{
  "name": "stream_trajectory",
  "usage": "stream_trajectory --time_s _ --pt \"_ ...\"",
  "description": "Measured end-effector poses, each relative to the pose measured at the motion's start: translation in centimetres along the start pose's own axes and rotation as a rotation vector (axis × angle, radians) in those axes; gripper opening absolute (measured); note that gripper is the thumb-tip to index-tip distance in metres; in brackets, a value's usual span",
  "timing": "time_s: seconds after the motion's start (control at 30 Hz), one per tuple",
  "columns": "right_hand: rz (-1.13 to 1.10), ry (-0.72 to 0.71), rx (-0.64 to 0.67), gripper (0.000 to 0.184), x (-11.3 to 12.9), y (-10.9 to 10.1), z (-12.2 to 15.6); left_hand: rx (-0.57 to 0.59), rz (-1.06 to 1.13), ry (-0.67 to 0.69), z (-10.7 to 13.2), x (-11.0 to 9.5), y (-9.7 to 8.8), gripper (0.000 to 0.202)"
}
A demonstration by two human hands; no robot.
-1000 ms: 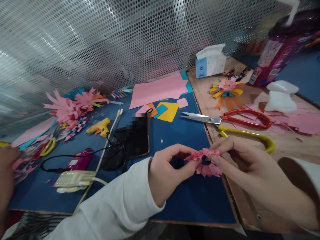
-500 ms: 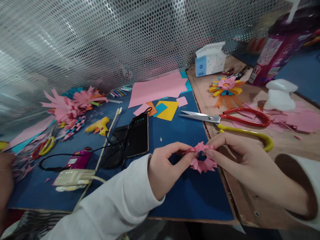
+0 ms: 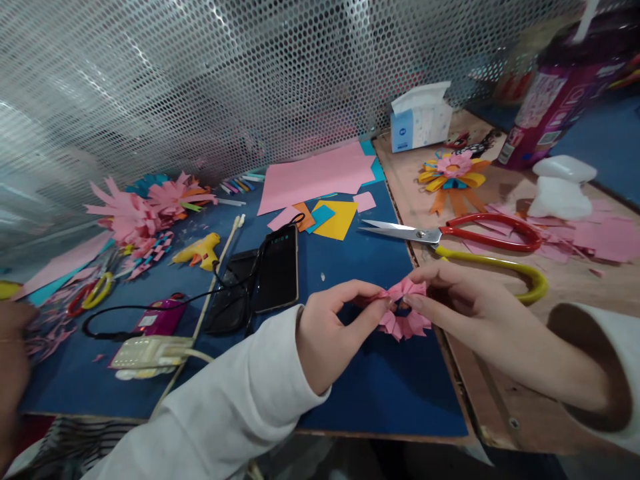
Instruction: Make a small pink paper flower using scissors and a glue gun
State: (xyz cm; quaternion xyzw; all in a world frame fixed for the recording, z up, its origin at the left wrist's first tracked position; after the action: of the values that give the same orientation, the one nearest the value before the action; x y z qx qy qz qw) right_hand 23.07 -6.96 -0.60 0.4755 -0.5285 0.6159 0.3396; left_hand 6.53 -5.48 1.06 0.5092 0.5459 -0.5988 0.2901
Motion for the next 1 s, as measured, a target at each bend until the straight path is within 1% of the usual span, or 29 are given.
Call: stream_trajectory --time_s 0.1,0.23,0.37,0.63,0.8,1.0 --pt "0.029 -0.001 0.065 0.024 0.24 0.03 -0.09 -0.003 0.01 -0.011 -0.04 0.2 -0.06 0.006" --pt "0.093 -0.003 0.039 0.023 0.38 -0.29 -0.04 -0.003 0.008 -0.025 0.03 0.33 -0.06 0.007" --pt "0.133 -0.01 0.069 0.026 0.4 -0.22 0.0 -0.012 0.001 -0.036 0.04 0.31 -0.03 0.007" --pt "0.037 -0.025 0.015 0.023 0.51 -0.32 0.0 -0.027 -0.043 -0.008 -0.14 -0.04 -0.2 0.004" --pt "0.116 -0.045 -0.007 0.022 0.5 -0.36 0.25 -0.007 -0.057 0.0 -0.02 -0.15 -0.11 0.005" --pt "0.19 -0.038 0.028 0.023 0.52 -0.19 0.31 -0.006 -0.079 0.002 0.04 -0.21 -0.04 0.005"
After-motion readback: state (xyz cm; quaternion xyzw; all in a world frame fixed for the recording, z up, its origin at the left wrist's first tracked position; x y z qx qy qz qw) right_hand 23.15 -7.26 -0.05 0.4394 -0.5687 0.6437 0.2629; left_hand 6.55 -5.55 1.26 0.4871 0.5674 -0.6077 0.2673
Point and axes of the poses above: each hand's wrist, its own z-axis away from the middle knuckle, its own y-axis out of the palm, x = y × z, the point moved 3 cm from there along -z, towards the middle knuckle, and after that the axes turned 7 degrees about z, right-handed, at the moved point
